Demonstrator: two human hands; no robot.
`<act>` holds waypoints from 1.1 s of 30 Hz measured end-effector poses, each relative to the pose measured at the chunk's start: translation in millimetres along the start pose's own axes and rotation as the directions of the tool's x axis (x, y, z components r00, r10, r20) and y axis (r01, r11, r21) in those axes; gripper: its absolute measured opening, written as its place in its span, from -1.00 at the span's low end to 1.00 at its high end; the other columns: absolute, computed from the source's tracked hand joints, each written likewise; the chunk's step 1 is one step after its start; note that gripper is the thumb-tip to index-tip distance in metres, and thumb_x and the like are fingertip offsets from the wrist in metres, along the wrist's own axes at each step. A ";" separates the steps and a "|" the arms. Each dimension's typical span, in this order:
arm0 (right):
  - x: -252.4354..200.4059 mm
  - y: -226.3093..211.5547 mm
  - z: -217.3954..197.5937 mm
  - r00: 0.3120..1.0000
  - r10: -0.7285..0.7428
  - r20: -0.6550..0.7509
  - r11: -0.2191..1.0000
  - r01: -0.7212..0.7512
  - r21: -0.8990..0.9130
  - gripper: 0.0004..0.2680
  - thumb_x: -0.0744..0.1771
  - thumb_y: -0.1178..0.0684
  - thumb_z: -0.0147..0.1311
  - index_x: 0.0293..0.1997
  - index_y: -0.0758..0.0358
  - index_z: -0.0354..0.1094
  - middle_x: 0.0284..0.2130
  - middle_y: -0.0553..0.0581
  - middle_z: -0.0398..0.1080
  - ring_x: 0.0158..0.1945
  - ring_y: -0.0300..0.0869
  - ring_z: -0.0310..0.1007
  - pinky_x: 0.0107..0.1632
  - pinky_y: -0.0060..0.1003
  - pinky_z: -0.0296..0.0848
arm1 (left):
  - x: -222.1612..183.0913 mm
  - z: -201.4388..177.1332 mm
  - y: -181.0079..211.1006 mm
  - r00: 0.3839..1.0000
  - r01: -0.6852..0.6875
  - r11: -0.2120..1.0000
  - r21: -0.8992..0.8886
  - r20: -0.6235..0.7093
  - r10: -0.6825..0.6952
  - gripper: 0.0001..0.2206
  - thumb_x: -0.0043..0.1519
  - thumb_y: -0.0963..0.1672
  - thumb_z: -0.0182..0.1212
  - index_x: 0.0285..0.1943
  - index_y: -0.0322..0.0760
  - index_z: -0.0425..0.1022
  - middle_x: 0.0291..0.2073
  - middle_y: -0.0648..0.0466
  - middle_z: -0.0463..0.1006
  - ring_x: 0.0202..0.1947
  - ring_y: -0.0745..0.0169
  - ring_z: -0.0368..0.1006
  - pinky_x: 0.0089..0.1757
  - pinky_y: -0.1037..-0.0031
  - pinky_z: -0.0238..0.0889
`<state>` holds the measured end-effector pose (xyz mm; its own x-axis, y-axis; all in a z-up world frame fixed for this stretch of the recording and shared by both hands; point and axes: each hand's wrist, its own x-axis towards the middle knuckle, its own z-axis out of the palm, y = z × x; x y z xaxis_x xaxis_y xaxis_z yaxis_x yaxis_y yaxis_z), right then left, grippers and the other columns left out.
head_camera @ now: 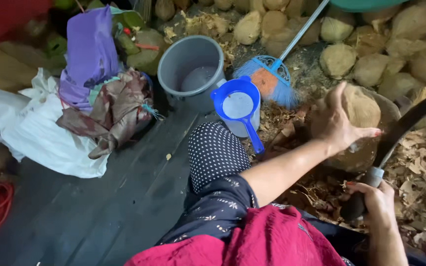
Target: The person sits on the floor and uses a large curved knife to peel the husk off a coconut. They hold the coconut in one hand and repeatedly strike it against a wooden stump to remove the outer layer. The person then places the peeled coconut into a blue plastic container.
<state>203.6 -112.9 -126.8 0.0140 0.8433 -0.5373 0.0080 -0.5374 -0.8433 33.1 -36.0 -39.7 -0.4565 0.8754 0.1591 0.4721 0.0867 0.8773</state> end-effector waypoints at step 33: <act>-79.4 -82.4 24.5 0.999 -0.013 0.034 0.990 0.008 0.141 -0.90 0.12 0.32 0.22 -0.50 0.49 0.34 -0.82 0.34 0.25 -0.81 0.07 0.36 -0.68 -0.07 0.34 | 19.8 -25.1 -27.2 0.930 -0.181 0.975 0.131 0.345 0.127 0.00 -0.35 -0.07 0.72 0.34 0.22 0.19 0.25 -0.15 0.18 0.22 -0.52 0.31 0.09 -0.22 0.26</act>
<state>177.3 -135.4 -15.0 -0.0198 0.8501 -0.5262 -0.1326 -0.5239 -0.8414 -7.7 -33.0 -49.1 -0.1047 0.9892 0.1030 0.6416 -0.0120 0.7670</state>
